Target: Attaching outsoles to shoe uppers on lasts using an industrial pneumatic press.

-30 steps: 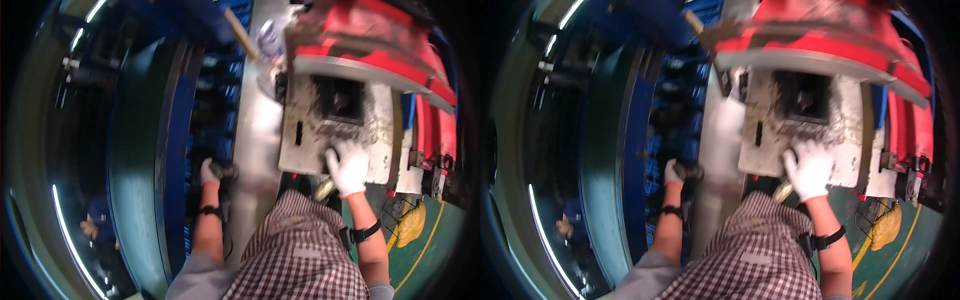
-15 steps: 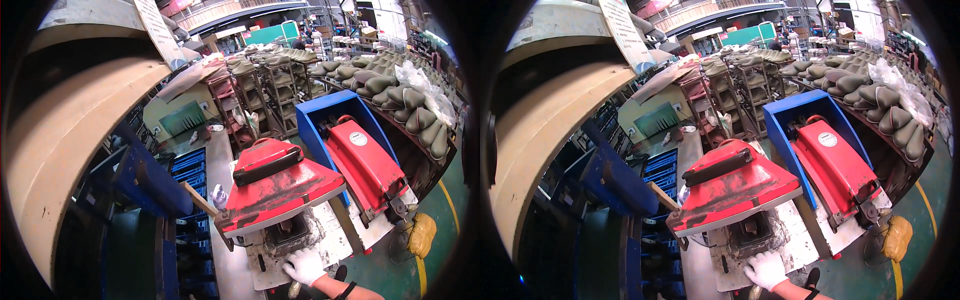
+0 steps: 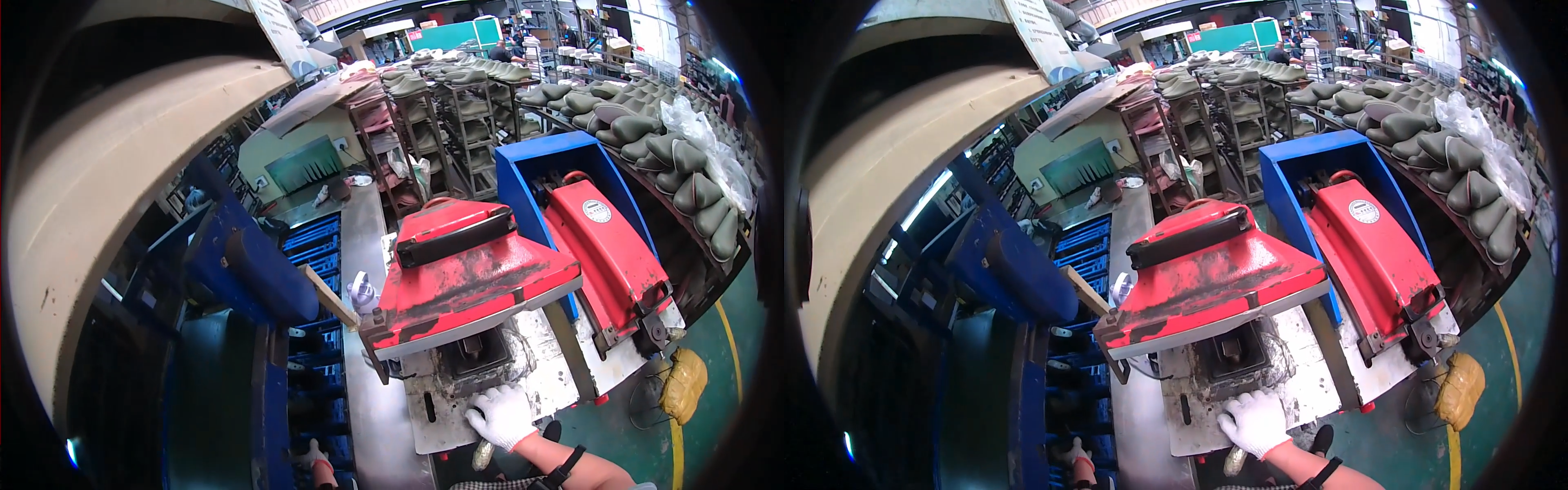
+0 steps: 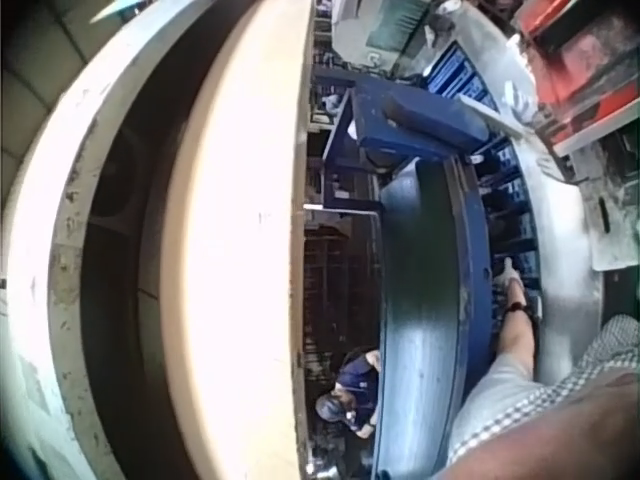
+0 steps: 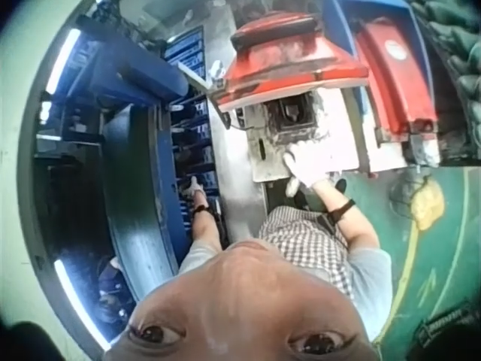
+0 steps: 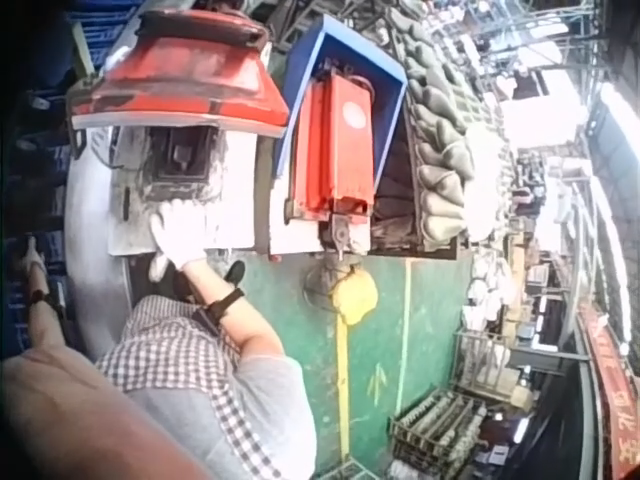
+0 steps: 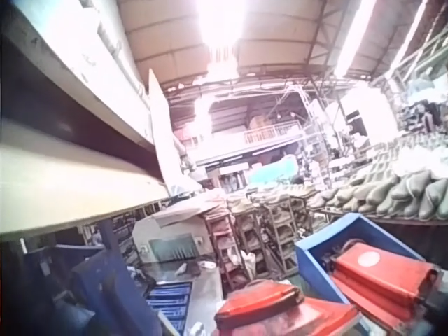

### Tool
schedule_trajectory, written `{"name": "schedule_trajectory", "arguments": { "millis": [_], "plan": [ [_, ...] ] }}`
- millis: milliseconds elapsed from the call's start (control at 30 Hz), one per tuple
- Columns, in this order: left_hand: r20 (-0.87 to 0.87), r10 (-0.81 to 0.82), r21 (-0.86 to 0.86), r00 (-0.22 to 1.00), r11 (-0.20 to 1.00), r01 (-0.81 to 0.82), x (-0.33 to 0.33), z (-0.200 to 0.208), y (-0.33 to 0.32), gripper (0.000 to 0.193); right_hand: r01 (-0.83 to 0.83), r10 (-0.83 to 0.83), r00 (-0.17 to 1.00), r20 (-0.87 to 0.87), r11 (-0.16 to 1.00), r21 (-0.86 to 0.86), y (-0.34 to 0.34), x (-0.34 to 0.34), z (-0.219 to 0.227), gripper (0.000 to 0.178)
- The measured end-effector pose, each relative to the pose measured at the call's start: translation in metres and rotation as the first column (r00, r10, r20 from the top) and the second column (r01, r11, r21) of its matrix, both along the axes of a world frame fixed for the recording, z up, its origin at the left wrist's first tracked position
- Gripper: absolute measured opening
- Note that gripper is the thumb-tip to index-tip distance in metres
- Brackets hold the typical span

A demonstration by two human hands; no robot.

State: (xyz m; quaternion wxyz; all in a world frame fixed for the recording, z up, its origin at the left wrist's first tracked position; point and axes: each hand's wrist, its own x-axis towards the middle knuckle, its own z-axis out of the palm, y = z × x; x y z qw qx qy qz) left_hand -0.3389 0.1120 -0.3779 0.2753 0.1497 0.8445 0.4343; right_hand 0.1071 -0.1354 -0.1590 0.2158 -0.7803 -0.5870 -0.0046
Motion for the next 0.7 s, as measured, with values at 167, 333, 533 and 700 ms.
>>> {"name": "schedule_trajectory", "arguments": {
  "millis": [167,333,533,700],
  "plan": [
    [-0.073,-0.048,-0.104,0.996,0.994,0.04,-0.051,0.014,-0.004,0.088,-0.056,0.059,0.997,-0.042,0.997,0.061,0.006,-0.013,0.004,0.028],
    [-0.663,-0.262,-0.042,0.701,0.948,0.315,-0.03,0.058,-0.094,0.062,-0.008,0.007,1.0,-0.024,1.0,-0.009,0.008,0.0,-0.009,0.028],
    [-0.412,-0.576,-0.653,0.705,0.727,0.212,0.066,0.161,-0.062,0.062,-0.015,0.016,1.0,-0.022,1.0,0.027,0.01,-0.001,0.001,0.027],
    [-0.356,-0.75,-0.486,0.557,0.658,0.575,0.094,0.103,0.033,0.059,-0.019,0.02,1.0,-0.013,1.0,0.023,0.004,-0.002,0.004,0.027]
  ]
}}
